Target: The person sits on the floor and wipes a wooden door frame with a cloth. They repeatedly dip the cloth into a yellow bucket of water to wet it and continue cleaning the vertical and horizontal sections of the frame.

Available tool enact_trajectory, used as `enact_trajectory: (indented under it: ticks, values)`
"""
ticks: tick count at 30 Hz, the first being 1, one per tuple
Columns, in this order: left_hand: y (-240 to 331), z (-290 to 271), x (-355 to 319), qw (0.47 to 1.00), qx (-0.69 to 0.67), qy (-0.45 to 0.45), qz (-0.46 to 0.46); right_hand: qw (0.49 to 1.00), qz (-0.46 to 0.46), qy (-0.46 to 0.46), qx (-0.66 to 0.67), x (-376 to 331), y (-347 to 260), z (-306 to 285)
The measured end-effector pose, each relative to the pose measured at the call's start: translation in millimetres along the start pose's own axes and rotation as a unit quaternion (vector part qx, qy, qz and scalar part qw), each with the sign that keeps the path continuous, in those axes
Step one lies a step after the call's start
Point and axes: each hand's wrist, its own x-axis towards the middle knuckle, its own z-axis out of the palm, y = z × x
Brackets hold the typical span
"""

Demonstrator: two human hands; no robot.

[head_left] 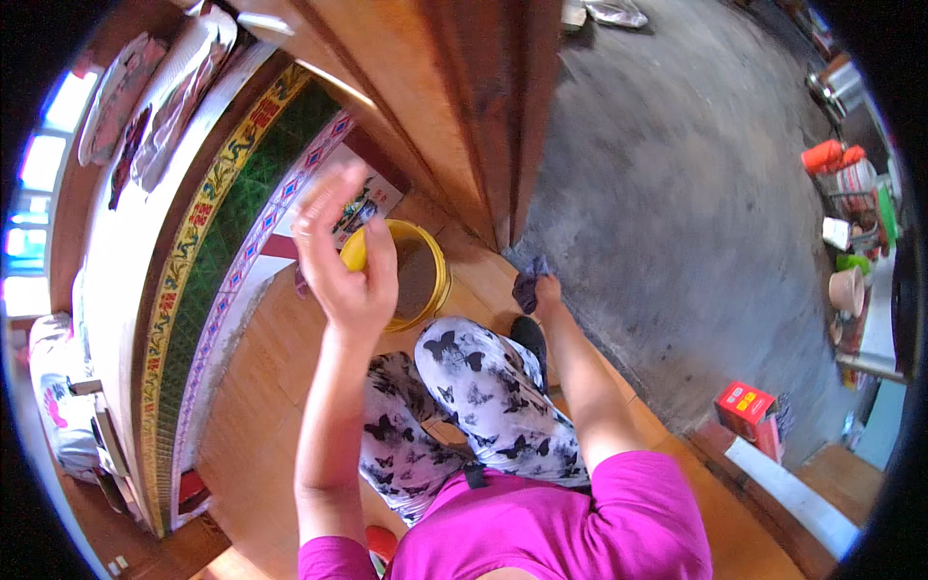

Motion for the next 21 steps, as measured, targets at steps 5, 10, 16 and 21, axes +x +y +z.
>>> enact_trajectory:
  ticks: [5,10,16,21]
  values:
    - [-28,-3,-98,0.964,0.03,-0.036,-0.262,0.998,0.051,0.025,0.01,9,43,35]
    - [-31,2,-57,0.97,-0.023,-0.044,-0.239,0.983,0.101,-0.023,0.151,113,42,30]
    - [-25,-38,-92,0.959,0.018,-0.039,-0.281,0.964,0.171,-0.103,0.175,58,14,112]
    - [-26,-45,-88,0.958,-0.007,-0.008,-0.287,0.98,0.181,0.041,0.072,2,-64,112]
